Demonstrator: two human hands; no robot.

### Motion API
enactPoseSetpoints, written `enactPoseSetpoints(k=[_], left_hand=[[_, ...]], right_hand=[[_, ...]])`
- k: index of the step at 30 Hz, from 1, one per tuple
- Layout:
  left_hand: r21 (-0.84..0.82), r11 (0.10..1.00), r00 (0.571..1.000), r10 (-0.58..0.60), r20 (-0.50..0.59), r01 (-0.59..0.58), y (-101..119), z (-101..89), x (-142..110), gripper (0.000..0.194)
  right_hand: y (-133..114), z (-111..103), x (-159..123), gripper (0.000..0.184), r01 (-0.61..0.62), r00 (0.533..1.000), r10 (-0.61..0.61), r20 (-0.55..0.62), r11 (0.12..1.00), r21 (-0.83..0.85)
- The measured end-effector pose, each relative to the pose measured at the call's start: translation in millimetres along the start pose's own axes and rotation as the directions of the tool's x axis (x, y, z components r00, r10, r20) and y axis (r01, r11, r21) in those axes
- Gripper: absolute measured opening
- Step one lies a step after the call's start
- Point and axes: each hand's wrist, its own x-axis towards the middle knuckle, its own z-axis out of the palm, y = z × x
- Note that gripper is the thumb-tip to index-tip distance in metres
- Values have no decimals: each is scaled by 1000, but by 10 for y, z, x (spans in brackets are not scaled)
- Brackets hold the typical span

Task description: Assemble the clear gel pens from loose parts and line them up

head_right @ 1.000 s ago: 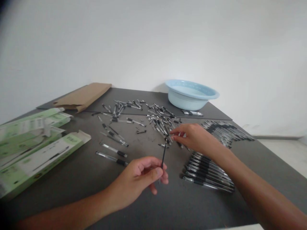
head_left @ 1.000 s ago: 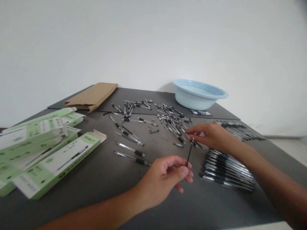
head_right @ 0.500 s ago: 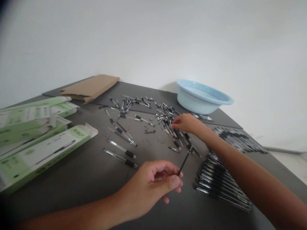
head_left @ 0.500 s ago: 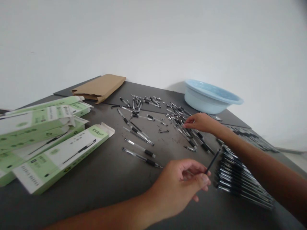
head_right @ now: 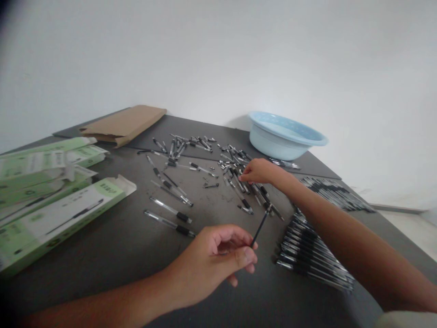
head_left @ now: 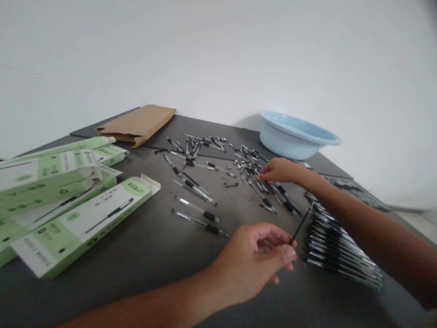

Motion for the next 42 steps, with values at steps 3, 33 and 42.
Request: enactPoseSetpoints(k=[3,33,42], left_hand=[[6,1000,1000,-8,4,8,9,-2,-2,20],[212,915,873,393,-288,-342,95,-17,-24,16],[95,964,894,265,-360,-247,95,31,-75,38]], right_hand=[[-29,-2,24,35,12,1000,-12,-1,1000,15],[-921,440,-1522,15,350,937,-146,-318,363,863],[-977,530,-1546,25,358,929,-65,-364,404,842]])
